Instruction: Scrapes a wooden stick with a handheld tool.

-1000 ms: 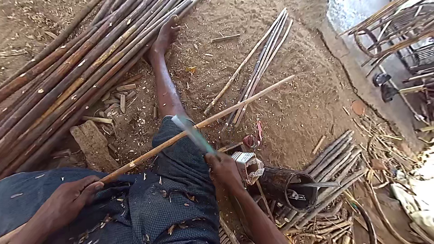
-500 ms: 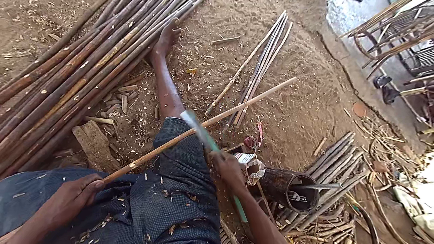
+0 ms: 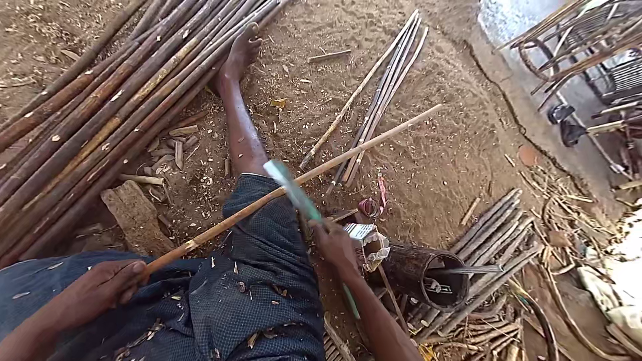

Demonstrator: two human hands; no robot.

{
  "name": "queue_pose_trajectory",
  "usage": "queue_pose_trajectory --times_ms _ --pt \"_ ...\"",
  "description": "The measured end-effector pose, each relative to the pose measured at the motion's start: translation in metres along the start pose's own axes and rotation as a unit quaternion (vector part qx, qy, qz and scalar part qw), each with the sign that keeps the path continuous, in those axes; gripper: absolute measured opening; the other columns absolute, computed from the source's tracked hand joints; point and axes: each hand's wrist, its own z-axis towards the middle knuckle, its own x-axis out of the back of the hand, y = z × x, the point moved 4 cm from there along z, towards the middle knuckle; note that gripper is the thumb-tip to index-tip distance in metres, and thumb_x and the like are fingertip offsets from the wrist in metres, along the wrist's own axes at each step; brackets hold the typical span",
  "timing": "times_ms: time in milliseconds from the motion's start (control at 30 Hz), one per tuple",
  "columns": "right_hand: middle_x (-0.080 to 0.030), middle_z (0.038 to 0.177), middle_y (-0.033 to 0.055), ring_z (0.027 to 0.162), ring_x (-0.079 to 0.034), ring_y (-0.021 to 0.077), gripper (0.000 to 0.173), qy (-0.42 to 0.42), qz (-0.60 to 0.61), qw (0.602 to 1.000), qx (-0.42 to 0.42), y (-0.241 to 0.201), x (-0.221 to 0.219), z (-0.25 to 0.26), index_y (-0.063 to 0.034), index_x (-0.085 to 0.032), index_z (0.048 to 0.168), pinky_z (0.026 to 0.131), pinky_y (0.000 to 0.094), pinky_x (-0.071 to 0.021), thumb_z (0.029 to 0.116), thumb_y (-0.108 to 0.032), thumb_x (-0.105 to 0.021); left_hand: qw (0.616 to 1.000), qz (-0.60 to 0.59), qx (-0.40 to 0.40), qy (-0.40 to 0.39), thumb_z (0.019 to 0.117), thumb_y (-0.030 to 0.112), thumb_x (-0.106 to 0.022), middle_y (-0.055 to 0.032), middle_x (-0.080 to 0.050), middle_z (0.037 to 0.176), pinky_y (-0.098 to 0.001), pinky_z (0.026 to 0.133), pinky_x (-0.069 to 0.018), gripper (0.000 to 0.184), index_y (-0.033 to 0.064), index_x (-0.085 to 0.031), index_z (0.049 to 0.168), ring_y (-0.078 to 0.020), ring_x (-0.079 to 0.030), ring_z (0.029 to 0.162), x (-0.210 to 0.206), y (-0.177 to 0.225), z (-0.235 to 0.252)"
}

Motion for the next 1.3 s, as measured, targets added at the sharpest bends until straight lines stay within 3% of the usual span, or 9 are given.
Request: queue_pose_trajectory --times_ms 333,433,567,700,833,967,1100,1233,1300 --pt "-0.054 0.063 0.0101 0.048 -0.053 0.0247 0.057 0.04 0.042 0.998 -0.019 0.003 0.0 0.004 -0.009 -0.062 0.101 0.045 0.0444 -0.0468 0.1038 -0.063 -0.044 0.995 -0.052 0.032 -0.073 0.1055 0.039 -0.032 0.0022 -0.053 0.053 -0.0197 0.039 -0.0381 0.047 0.0131 -0.066 0.087 -0.0061 -0.047 0.039 0.005 0.004 0.005" --pt "-0.061 0.071 0.0098 0.064 -0.062 0.0277 0.047 -0.043 -0.063 0.996 0.039 -0.013 -0.018 -0.01 -0.0111 -0.067 0.097 0.059 0.0522 -0.0519 0.1036 -0.055 -0.052 0.994 -0.064 0.038 -0.085 0.1049 0.042 -0.032 0.0021 -0.052 0.052 -0.0194 0.037 -0.0382 0.048 0.0139 -0.066 0.086 -0.0064 -0.047 0.038 0.007 0.001 0.005" --pt "-0.053 0.062 0.0097 0.046 -0.051 0.0239 0.062 0.024 0.057 0.998 -0.028 0.006 -0.004 0.003 -0.011 -0.062 0.097 0.043 0.043 -0.0455 0.1012 -0.069 -0.042 0.99 -0.083 0.059 -0.102 0.1048 0.043 -0.03 0.0024 -0.05 0.051 -0.02 0.037 -0.0377 0.05 0.0134 -0.066 0.085 -0.0064 -0.046 0.038 0.006 0.004 0.007" --pt "-0.062 0.074 0.0117 0.066 -0.063 0.0296 0.05 -0.066 -0.071 0.995 0.038 -0.022 -0.013 -0.009 -0.0104 -0.068 0.098 0.06 0.0533 -0.0519 0.1027 -0.057 -0.052 0.985 -0.103 0.072 -0.114 0.1043 0.043 -0.031 0.0033 -0.051 0.052 -0.0189 0.037 -0.0379 0.048 0.0145 -0.067 0.087 -0.0052 -0.046 0.038 0.01 -0.001 0.007" --pt "-0.053 0.062 0.0105 0.045 -0.051 0.0247 0.063 0.026 0.058 0.997 -0.052 -0.002 0.018 0.002 -0.0113 -0.062 0.104 0.042 0.0425 -0.0446 0.0999 -0.071 -0.043 0.998 0.007 -0.026 0.05 0.1014 0.036 -0.048 0.0023 -0.059 0.058 -0.0234 0.041 -0.0403 0.034 0.0112 -0.068 0.09 -0.0077 -0.049 0.042 0.001 0.001 0.0" --pt "-0.066 0.079 0.0124 0.074 -0.067 0.0326 0.048 -0.111 -0.119 0.986 0.038 -0.045 -0.004 -0.017 -0.0119 -0.069 0.1 0.065 0.0581 -0.0538 0.103 -0.057 -0.052 0.965 0.165 -0.088 0.182 0.0939 0.062 -0.048 0.0074 -0.06 0.065 -0.0335 0.045 -0.0466 0.05 0.0175 -0.071 0.097 -0.0064 -0.053 0.049 -0.011 -0.014 -0.013" --pt "-0.056 0.066 0.0127 0.051 -0.055 0.0293 0.061 0.044 0.011 0.998 -0.046 -0.01 0.024 0.013 -0.0094 -0.064 0.1 0.046 0.0495 -0.0472 0.1012 -0.068 -0.044 0.922 0.253 -0.118 0.268 0.0943 0.073 -0.041 -0.0017 -0.063 0.069 -0.0476 0.049 -0.0484 0.068 0.0126 -0.072 0.099 -0.0186 -0.06 0.054 -0.026 -0.008 -0.024" --pt "-0.063 0.077 0.0088 0.072 -0.065 0.0275 0.047 -0.137 -0.131 0.981 0.033 -0.043 -0.013 -0.021 -0.0132 -0.066 0.094 0.065 0.0532 -0.0531 0.1031 -0.057 -0.05 0.909 0.279 -0.128 0.283 0.0987 0.068 -0.045 -0.0133 -0.068 0.079 -0.056 0.055 -0.0507 0.068 0.0055 -0.072 0.108 -0.0298 -0.065 0.063 -0.035 -0.001 -0.033" --pt "-0.067 0.081 0.0146 0.075 -0.067 0.0323 0.05 -0.075 -0.08 0.994 -0.006 -0.032 0.009 0.003 -0.008 -0.07 0.104 0.069 0.0571 -0.0544 0.104 -0.054 -0.052 0.906 0.282 -0.138 0.285 0.1001 0.063 -0.049 -0.0175 -0.07 0.085 -0.0579 0.058 -0.0526 0.066 0.0019 -0.072 0.111 -0.0338 -0.067 0.067 -0.036 0.002 -0.032"
